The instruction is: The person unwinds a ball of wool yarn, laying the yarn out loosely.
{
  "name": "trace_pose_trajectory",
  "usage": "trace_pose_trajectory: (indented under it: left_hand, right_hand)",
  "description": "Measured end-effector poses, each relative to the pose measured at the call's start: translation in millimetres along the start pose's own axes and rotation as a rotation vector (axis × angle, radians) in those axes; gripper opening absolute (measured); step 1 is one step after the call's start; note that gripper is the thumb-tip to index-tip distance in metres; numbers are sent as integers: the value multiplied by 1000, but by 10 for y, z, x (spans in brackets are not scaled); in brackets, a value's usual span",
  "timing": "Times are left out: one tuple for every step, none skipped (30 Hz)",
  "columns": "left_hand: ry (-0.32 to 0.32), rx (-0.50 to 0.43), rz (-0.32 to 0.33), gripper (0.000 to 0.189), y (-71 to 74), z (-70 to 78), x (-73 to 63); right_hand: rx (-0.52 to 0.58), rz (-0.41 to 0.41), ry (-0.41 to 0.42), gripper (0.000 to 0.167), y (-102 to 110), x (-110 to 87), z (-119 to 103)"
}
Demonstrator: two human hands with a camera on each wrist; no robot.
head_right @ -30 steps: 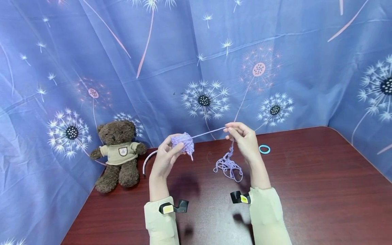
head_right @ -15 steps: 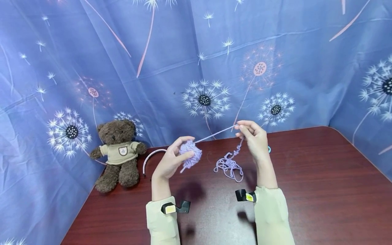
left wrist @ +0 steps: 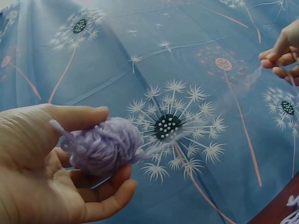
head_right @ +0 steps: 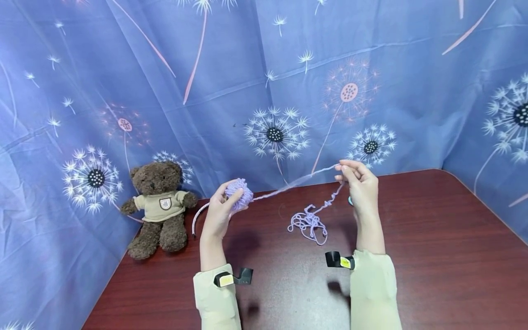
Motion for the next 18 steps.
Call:
trace_pose_trajectory:
  left_hand:
    - [5, -21, 16, 42, 13, 1, 6]
    - [6, -33, 30, 42, 27, 0, 10]
    - [9, -44, 40, 42, 37, -1, 14]
    - [10, -55, 45, 42, 47, -1, 16]
    - [13, -67, 47, 42, 54, -1, 18]
    - [17, -77, 37, 42, 55, -1, 16]
    - [22, -82, 20, 42, 53, -3, 13]
    - [30, -84, 1, 42, 46, -3, 8]
    - [38, -85, -19, 42, 35, -6, 4]
    - [44, -82, -40, 42, 23, -11, 0]
    - [50, -78, -62, 42, 8, -16, -5]
    - [50, -69, -85, 42, -9, -23, -8]
    - [49, -58, -98, 42, -29, -25, -14]
    - [46, -51, -108, 42, -51, -26, -20]
    - [39, -46, -115, 42, -72, -33, -23]
    - [34, -42, -121, 42, -97, -36, -30]
    - [29, -39, -129, 42, -127, -39, -38]
    - [24, -37, -137, 42, -160, -39, -50]
  right_hand:
    - [6, 10, 0, 10, 15, 8, -3]
    - [10, 18, -1, 10, 29, 16, -5]
    - [11, 25, -1, 10, 43, 22, -5]
    - [13, 28, -2, 10, 52, 31, -5]
    - [10, 28, -6, 11, 60, 39, 0]
    - [5, 25, -12, 11, 68, 48, 8]
    - [-5, 18, -16, 11, 74, 56, 19]
    - [-20, 6, -22, 12, 78, 62, 32]
    - [-52, -5, -30, 12, 84, 68, 47]
    - [-88, -21, -36, 12, 84, 70, 64]
    - [-134, -38, -42, 12, 84, 73, 84]
    - [-187, -56, -51, 12, 83, 75, 106]
    - [-239, -80, -58, 12, 79, 74, 128]
    - [-302, -105, -63, 12, 73, 72, 151]
    - [-362, -129, -69, 11, 64, 73, 177]
    - [-414, -154, -67, 11, 48, 70, 201]
    - [-464, -179, -65, 14, 29, 65, 222]
    - [-506, -203, -60, 20, 2, 54, 240]
Point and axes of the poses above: each hand's wrist, its own x-axis towards the middle knuckle, its own y-axis out of the back of the hand, z = x × y, the point moved 3 cm from there along x, towards the middle knuckle, and after that the axes turned 15 degrees about z, right-handed, at the moved point
